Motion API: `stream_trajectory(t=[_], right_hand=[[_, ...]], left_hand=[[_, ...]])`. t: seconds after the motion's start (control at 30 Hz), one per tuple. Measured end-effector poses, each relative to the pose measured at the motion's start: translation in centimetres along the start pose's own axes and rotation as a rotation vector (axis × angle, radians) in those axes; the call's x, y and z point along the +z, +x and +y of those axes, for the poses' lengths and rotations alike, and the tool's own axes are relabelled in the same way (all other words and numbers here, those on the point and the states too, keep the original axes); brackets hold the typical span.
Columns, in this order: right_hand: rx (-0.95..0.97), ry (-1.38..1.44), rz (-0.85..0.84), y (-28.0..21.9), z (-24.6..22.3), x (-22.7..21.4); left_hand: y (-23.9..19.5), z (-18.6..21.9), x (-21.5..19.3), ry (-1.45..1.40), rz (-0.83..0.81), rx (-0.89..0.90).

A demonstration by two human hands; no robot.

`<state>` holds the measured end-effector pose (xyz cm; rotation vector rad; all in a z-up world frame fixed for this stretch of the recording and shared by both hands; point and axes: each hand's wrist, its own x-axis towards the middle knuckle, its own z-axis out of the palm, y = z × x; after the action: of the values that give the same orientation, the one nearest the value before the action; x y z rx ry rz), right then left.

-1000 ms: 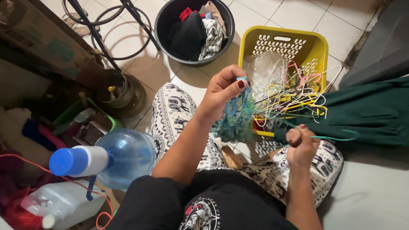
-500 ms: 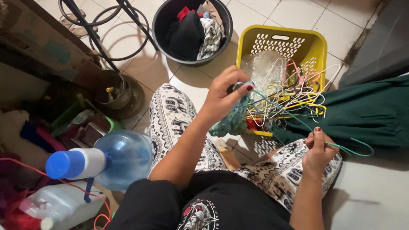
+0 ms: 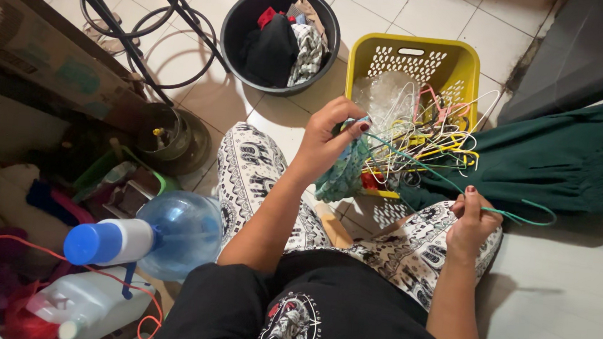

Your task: The person sits on the floor and picks up a small patterned cloth from a yellow basket. They select a hanger, unfold the cloth, and place it onto the hanger. The person adjusts the cloth on the hanger and then holds it up.

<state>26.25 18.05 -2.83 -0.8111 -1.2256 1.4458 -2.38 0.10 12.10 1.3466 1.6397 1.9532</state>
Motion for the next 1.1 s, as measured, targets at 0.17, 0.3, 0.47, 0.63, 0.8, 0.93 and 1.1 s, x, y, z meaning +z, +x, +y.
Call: stream_trajectory(t=[0.17, 0.3, 0.47, 0.63, 0.8, 0.93, 1.1], right_hand=[[-0.049, -0.087, 0.004, 0.0, -0.7, -0.1], [-0.05, -0.121, 0.026, 0.1, -0.9, -0.4], [-0.036, -0.104, 0.032, 0.0, -0.8, -0.5], [-0.054, -0.124, 0.027, -0.1, -0.9, -0.6], [-0.063, -0.163, 0.03, -0.3, -0.9, -0.8], [-0.078, -0.128, 0.024, -0.2, -0.7, -1.0], [-0.072, -0.097, 0.028, -0.1, -0.4, -1.2]], left_hand=[[0.0, 0.0, -0.2, 0.011, -0.026, -0.022], [-0.2, 0.1, -0.2, 0.018, -0.033, -0.005], [-0.3, 0.0, -0.3, 0.046, -0.063, -0.047], [-0.2, 0.2, -0.6, 0.089, -0.067, 0.019], [-0.5, 1.2, -0.2, 0.222, -0.056, -0.007], [-0.4, 1.7, -0.2, 0.289, -0.055, 0.099], [-0.5, 1.3, -0.1, 0.151, -0.053, 0.101]])
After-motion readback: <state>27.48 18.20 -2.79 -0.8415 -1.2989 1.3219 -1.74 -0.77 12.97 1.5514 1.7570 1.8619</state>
